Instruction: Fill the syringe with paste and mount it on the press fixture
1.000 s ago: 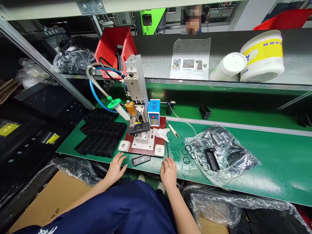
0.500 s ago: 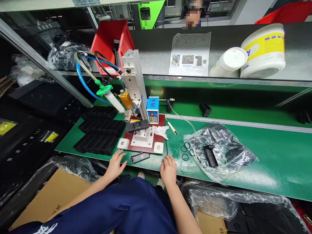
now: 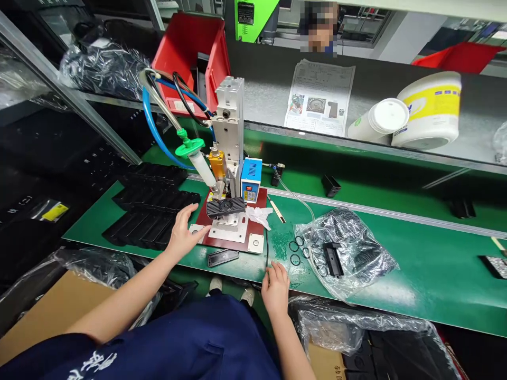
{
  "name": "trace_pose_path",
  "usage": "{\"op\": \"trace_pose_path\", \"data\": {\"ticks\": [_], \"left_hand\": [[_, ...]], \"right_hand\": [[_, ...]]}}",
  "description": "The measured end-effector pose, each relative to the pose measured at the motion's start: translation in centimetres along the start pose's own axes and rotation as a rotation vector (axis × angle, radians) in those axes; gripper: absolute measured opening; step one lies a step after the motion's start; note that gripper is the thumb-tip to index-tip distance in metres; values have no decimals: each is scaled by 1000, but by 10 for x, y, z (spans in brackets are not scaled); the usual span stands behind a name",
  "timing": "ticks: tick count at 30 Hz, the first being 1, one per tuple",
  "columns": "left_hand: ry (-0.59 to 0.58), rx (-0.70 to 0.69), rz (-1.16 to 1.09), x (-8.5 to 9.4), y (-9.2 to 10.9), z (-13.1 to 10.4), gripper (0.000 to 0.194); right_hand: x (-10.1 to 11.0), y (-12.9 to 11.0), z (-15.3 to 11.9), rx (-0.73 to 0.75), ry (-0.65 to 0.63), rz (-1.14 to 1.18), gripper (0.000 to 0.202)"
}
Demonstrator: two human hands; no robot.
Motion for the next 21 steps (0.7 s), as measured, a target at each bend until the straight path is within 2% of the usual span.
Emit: {"op": "trace_pose_path", "data": {"ticks": [3,7,11,16,21], "left_hand": [[-74,-86,-53,0,0,30,73],[-245,-110,-160,-5,-6,53,61],[-322,-84,-241,-2,-8,63,57],[-524,-40,-232,5,-5,76,64],[-549,-83,-170,8,-1,85,59]], "right_hand": [[7,-2,-7,-26,-1,-6,22],[17,-7,-15,-63,-10,15,23],[20,-13,-22,-104,-71,28,24],[7,-30,-20,-60,-218,41,28],[-20,-73,9,155,-409,1,30]]}}
Point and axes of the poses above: each hand's wrist, its own z-axis towards the middle knuckle, its own x-axis out of the back of the hand, y = z × x, the point moved 2 cm from there along z, towards the middle knuckle, and after that the axes turned 14 degrees about -y, right-handed, at the moved point
